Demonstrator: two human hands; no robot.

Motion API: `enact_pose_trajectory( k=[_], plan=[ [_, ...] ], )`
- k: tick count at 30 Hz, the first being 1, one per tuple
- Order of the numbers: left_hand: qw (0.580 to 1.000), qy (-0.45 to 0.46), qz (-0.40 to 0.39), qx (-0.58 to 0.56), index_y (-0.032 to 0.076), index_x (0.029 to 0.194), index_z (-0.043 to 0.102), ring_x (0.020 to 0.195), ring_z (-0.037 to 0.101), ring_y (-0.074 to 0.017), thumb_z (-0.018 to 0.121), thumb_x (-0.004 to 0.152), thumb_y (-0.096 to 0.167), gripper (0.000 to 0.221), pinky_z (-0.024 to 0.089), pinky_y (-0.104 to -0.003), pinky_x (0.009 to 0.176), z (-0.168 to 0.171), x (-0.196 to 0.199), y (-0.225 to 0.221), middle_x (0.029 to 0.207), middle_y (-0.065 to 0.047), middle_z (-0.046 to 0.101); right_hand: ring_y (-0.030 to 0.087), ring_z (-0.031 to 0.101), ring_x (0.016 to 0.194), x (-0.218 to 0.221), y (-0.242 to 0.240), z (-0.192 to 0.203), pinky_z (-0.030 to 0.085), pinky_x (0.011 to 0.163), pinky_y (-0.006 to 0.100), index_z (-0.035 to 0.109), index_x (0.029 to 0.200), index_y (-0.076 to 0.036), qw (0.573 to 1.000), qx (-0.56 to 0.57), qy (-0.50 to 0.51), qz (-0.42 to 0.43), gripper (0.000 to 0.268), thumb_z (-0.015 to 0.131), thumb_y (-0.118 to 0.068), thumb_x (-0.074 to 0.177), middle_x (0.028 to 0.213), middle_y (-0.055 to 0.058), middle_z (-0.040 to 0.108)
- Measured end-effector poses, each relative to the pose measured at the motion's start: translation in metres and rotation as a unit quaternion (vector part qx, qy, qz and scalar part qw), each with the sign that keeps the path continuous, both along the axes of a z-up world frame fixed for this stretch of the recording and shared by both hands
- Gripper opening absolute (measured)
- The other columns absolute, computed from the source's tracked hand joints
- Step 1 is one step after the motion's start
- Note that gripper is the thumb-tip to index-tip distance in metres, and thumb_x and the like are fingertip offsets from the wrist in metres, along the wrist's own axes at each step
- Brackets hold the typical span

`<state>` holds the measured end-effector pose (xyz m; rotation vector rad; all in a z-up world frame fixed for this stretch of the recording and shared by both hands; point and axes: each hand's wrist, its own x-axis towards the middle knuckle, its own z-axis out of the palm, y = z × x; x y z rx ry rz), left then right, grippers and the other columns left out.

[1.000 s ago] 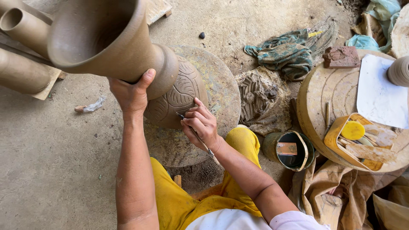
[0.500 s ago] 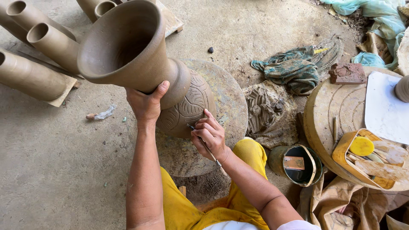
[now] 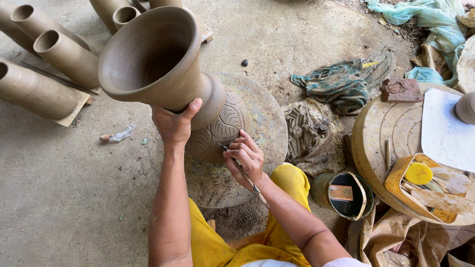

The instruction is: The person carves decorative leaf patterns into the exterior of a clay vase using a small pointed tool, occasionally brushing away excess clay shavings.

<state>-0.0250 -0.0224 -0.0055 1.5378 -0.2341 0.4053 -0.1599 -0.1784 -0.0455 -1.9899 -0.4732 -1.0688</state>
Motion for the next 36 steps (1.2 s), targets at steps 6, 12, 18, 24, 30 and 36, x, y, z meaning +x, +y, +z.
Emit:
enact_pose_trajectory(
  k=[6,12,18,24,30,36],
  plan=[
    [1.0,0.005,-0.009,0.001,0.0,0.134,0.051,0.118,0.067,-0.0256,0.094,0.072,0.037,0.084,0.056,-0.041,0.107,0.002,-0.003,0.001,0.127,-0.015,0.065,0.026,0.069,0.089,-0.001,0.002,0.004,0.051,0.108,0.052,0.061,0.084,-0.005,1.0,-0.013,0.004,-0.012,0.019,0.077,0.004,0.078,0.085,0.007,0.068],
    [1.0,0.005,-0.008,0.012,-0.001,0.134,0.054,0.119,0.068,-0.0267,0.094,0.074,0.037,0.081,0.057,-0.041,0.109,0.003,-0.002,0.0,0.128,-0.015,0.067,0.029,0.069,0.09,-0.001,-0.003,0.0,0.05,0.108,0.055,0.062,0.083,-0.002,0.998,-0.066,-0.004,0.005,0.017,0.072,0.005,0.072,0.084,0.012,0.066],
    [0.999,-0.025,-0.024,-0.007,0.001,0.138,0.05,0.121,0.066,-0.0248,0.094,0.074,0.039,0.086,0.053,-0.038,0.112,0.009,-0.009,-0.003,0.131,-0.013,0.066,0.028,0.07,0.094,-0.012,-0.017,0.0,0.053,0.11,0.051,0.06,0.082,-0.004,1.0,0.011,0.006,-0.008,0.017,0.071,0.007,0.076,0.087,0.01,0.068],
    [0.999,-0.016,-0.004,0.027,0.0,0.136,0.053,0.119,0.068,-0.0243,0.094,0.073,0.035,0.084,0.054,-0.039,0.11,0.007,-0.009,-0.006,0.129,-0.013,0.068,0.026,0.07,0.093,-0.006,-0.014,-0.015,0.051,0.109,0.053,0.062,0.082,-0.005,1.0,0.003,0.009,0.002,0.017,0.073,0.005,0.074,0.083,0.009,0.068],
    [0.999,-0.023,-0.044,-0.017,0.0,0.135,0.059,0.119,0.066,-0.0249,0.095,0.076,0.031,0.076,0.053,-0.04,0.113,0.001,-0.004,0.002,0.128,-0.012,0.068,0.017,0.069,0.084,0.001,-0.048,-0.068,0.06,0.096,0.044,0.068,0.094,-0.008,0.968,0.215,0.128,-0.034,0.003,0.069,-0.009,0.096,0.089,0.007,0.075],
    [0.998,-0.023,-0.058,-0.017,0.003,0.134,0.059,0.119,0.065,-0.0233,0.093,0.076,0.031,0.073,0.052,-0.039,0.113,0.003,-0.001,0.013,0.126,-0.008,0.066,0.023,0.066,0.115,0.026,-0.027,-0.068,0.056,0.101,0.039,0.064,0.129,-0.014,0.937,0.317,0.147,-0.025,0.035,0.045,-0.034,0.108,0.127,0.01,0.069]
  ],
)
